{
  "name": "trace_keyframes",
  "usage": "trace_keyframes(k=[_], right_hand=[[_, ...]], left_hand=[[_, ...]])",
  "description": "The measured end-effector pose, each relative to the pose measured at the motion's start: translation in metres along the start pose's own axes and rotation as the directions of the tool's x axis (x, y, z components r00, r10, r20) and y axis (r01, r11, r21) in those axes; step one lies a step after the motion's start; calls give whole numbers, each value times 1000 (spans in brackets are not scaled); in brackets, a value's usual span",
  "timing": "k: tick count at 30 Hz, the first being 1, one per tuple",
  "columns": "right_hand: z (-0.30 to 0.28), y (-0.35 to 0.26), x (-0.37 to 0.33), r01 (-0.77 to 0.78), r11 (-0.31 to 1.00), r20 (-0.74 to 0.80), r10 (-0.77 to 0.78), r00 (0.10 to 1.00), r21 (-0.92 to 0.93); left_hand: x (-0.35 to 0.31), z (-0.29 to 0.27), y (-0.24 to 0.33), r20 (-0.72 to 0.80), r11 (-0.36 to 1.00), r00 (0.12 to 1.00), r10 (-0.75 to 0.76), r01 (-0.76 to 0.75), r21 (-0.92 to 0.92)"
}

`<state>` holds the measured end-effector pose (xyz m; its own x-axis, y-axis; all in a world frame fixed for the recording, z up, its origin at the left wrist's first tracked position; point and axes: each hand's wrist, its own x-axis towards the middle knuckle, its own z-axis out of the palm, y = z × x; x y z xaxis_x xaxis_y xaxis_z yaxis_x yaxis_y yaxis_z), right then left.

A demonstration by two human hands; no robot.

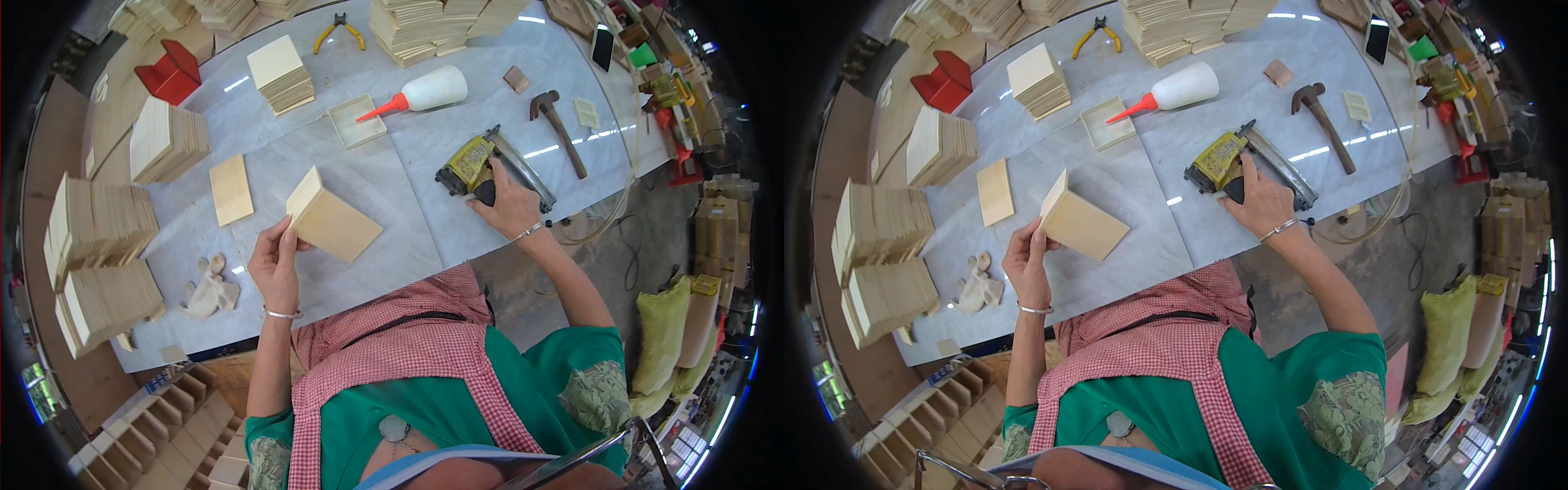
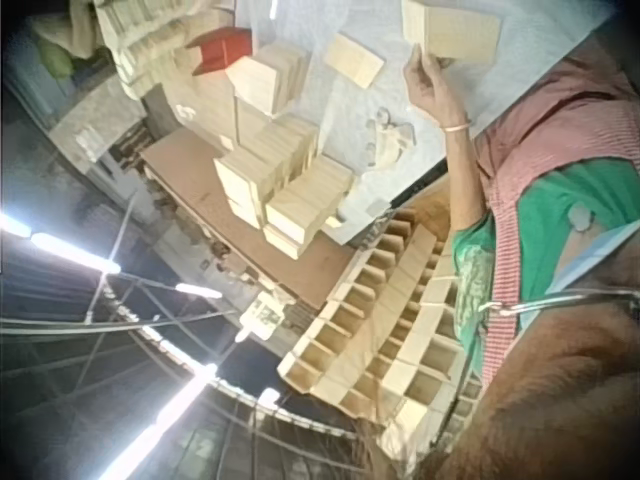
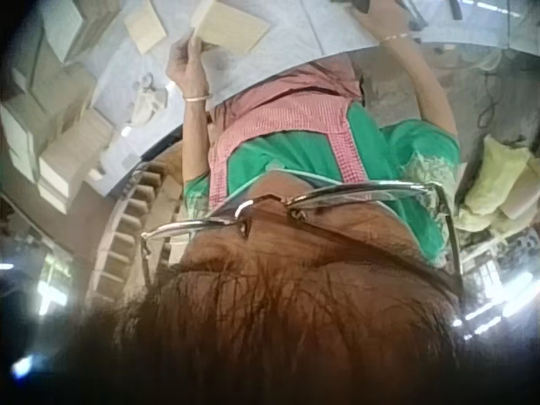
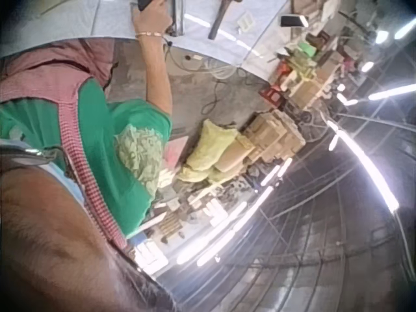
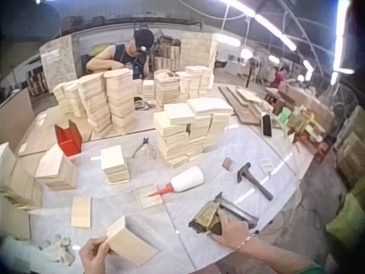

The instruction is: Assembling house-shaped wooden boxes using adhesive and a pneumatic nailer in a factory setting.

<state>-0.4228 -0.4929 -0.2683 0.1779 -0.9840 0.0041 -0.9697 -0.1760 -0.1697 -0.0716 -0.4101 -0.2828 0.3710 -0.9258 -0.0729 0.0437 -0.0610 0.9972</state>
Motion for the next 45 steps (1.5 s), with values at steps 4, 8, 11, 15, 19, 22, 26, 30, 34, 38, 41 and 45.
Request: trace_keyframes(k=[4,8,11,15,19,22,26,30,34,38,41,45], right_hand=[[-30,11,21,-13,993,101,1,995,121],[-42,25,100,35,897,-7,-35,999,440],[-14,29,162,127,862,-148,-62,987,491],[11,20,204,178,804,-104,-144,984,568],[0,15,211,151,783,238,-358,903,604],[2,21,196,224,794,216,-404,889,565],[-3,16,174,187,792,151,-331,932,581],[-43,15,152,24,561,74,-152,986,827],[-78,6,129,179,270,-176,-37,984,946],[-78,-32,113,139,226,-133,-42,990,964],[-75,-68,102,119,10,-119,-26,993,993],[-74,-108,95,84,-59,-87,-67,994,995]], left_hand=[[3,-9,19,148,796,964,219,-264,545],[13,9,60,509,269,813,283,-576,772],[26,31,85,674,53,729,119,-682,729],[36,55,92,812,-69,561,-162,-827,557],[33,52,93,789,-21,560,-253,-818,574],[27,50,99,781,-64,587,-213,-806,588],[27,26,103,775,54,610,-164,-779,624],[18,9,91,537,438,820,200,-565,700],[11,-4,24,172,914,982,84,-145,378],[10,4,-13,107,985,991,82,-96,140],[12,4,-16,125,958,980,155,-180,225],[11,4,-27,118,971,984,137,-157,178]])
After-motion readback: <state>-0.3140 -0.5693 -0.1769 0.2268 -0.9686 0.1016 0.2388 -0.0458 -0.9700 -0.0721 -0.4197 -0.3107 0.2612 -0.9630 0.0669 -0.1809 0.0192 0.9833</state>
